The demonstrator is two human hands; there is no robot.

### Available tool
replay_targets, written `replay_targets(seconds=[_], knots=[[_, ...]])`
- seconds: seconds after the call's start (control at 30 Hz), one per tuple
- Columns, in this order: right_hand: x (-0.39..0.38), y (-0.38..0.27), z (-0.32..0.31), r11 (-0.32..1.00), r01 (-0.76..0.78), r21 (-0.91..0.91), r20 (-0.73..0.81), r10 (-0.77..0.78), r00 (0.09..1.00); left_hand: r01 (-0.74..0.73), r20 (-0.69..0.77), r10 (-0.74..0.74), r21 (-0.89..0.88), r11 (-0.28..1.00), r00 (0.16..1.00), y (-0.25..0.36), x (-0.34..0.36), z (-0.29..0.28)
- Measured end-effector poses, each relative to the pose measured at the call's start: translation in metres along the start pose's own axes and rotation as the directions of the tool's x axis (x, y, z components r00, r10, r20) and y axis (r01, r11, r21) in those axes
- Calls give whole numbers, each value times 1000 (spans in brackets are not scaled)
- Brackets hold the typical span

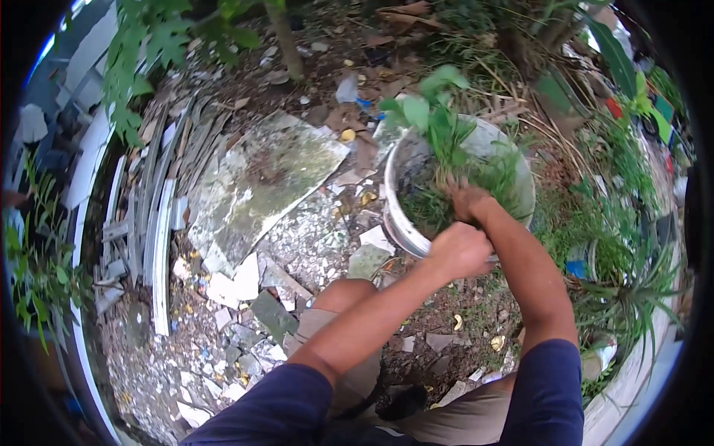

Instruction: Pulling weeds and gathering debris into a bucket.

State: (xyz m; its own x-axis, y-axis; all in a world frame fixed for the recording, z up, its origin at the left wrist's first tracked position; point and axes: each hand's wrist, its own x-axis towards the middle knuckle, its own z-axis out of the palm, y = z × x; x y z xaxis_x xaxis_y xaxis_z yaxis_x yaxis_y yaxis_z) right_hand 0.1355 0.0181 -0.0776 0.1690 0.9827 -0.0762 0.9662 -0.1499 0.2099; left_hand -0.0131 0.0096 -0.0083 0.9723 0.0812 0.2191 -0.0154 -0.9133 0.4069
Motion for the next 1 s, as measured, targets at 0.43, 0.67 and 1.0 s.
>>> replay_targets(seconds=[0.43,0.67,1.0], knots=[[18,16,-114,816,105,569,380,-374,846,109,46,-108,-24,994,993,-14,2,-18],[-98,120,-156,668,-36,744,-282,363,888,80,-17,-78,137,987,997,-13,6,-7],[-341,80,108,578,-724,377,470,554,687,-168,-323,373,517,840,870,-1,-4,11]])
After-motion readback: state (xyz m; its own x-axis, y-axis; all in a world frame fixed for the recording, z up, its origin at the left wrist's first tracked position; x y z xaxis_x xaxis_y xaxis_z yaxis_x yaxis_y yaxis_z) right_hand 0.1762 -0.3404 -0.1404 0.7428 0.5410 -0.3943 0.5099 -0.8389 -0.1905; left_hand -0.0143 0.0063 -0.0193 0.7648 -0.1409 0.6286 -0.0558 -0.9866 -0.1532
